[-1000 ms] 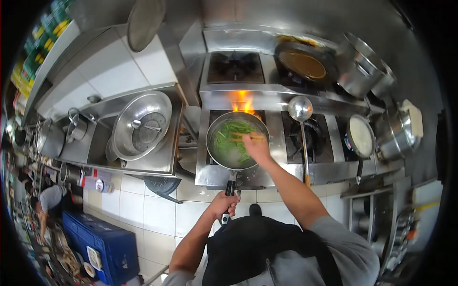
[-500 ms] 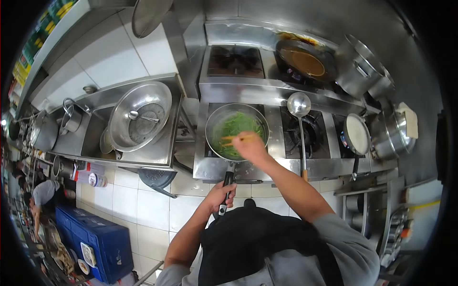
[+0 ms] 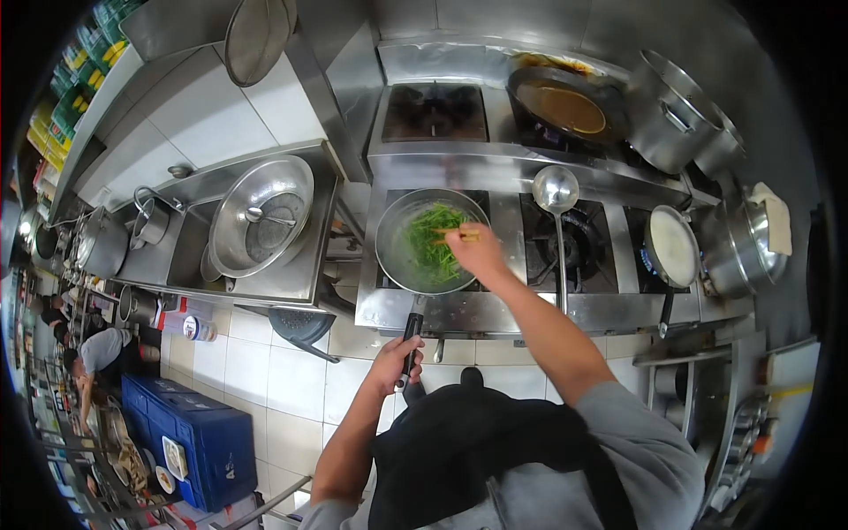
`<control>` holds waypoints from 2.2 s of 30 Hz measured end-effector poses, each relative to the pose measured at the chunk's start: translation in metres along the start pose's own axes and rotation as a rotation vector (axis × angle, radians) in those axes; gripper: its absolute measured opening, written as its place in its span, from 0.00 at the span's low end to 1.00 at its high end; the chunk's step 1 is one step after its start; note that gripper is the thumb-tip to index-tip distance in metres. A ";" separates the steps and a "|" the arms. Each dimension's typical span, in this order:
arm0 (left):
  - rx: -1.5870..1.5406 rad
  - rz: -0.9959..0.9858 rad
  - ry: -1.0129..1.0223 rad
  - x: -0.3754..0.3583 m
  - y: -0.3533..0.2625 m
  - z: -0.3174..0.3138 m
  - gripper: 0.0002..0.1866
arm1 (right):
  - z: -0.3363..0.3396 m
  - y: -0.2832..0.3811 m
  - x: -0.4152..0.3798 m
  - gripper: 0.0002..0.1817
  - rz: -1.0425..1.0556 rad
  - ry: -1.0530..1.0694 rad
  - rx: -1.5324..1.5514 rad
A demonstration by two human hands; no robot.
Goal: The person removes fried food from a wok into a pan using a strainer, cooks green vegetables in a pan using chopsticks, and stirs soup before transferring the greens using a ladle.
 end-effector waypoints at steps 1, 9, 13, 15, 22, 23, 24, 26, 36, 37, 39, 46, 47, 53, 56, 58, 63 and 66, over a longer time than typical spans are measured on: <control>0.056 -0.025 -0.033 0.002 -0.002 -0.006 0.16 | -0.015 -0.018 -0.001 0.16 0.047 -0.002 0.136; -0.181 -0.032 -0.117 -0.009 0.036 -0.001 0.26 | 0.030 -0.017 -0.014 0.15 0.142 0.161 0.083; -0.225 0.047 -0.133 -0.030 0.079 0.051 0.28 | 0.054 -0.004 0.002 0.17 0.089 0.001 -0.213; -0.231 0.074 -0.141 -0.043 0.098 0.067 0.29 | 0.067 0.033 -0.010 0.20 -0.021 0.081 -0.254; -0.298 0.036 0.018 -0.041 0.053 -0.004 0.27 | 0.007 0.027 -0.014 0.15 0.023 -0.074 -0.242; -0.292 0.008 0.113 -0.021 0.049 -0.005 0.23 | 0.022 0.036 -0.019 0.15 0.050 -0.079 -0.194; -0.289 -0.020 0.208 -0.009 0.045 -0.011 0.19 | 0.037 0.047 -0.025 0.15 0.078 -0.083 -0.149; -0.295 -0.023 0.138 0.001 0.037 -0.026 0.16 | 0.062 0.068 -0.039 0.14 0.155 -0.070 -0.174; -0.363 -0.027 0.001 -0.017 0.038 0.018 0.24 | 0.086 0.073 -0.120 0.12 0.582 -0.048 -0.159; -0.420 0.015 -0.014 -0.014 0.053 0.035 0.25 | 0.078 0.060 -0.119 0.12 0.586 -0.030 -0.191; -0.333 0.082 -0.082 0.009 0.106 0.085 0.26 | 0.079 0.024 -0.121 0.12 0.473 0.004 -0.250; 0.626 0.185 -0.279 0.018 0.184 0.133 0.23 | 0.214 -0.009 -0.153 0.09 0.203 -0.299 0.214; 0.717 0.177 -0.285 0.017 0.184 0.130 0.23 | 0.248 -0.018 -0.153 0.09 0.075 -0.340 0.430; 1.154 0.113 -0.327 0.040 0.194 0.070 0.21 | 0.444 -0.080 -0.144 0.14 -0.034 -0.408 0.479; 1.318 0.011 -0.269 0.074 0.204 0.011 0.20 | 0.555 -0.140 -0.141 0.13 -0.032 -0.574 -0.240; 1.386 -0.097 -0.200 0.097 0.206 -0.041 0.20 | 0.606 -0.220 -0.129 0.13 -0.159 -0.600 -0.291; 1.266 -0.107 0.033 0.150 0.232 -0.193 0.18 | 0.638 -0.353 -0.086 0.15 -0.195 -0.634 -0.240; 0.998 0.012 0.063 0.150 0.235 -0.280 0.16 | 0.627 -0.379 -0.067 0.16 -0.273 -0.581 -0.032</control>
Point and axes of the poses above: each hand's wrist, its own x-axis towards the middle knuckle, its own z-axis out of the back of the hand, y = z × x, the point moved 4 cm from there along x, towards the middle knuckle
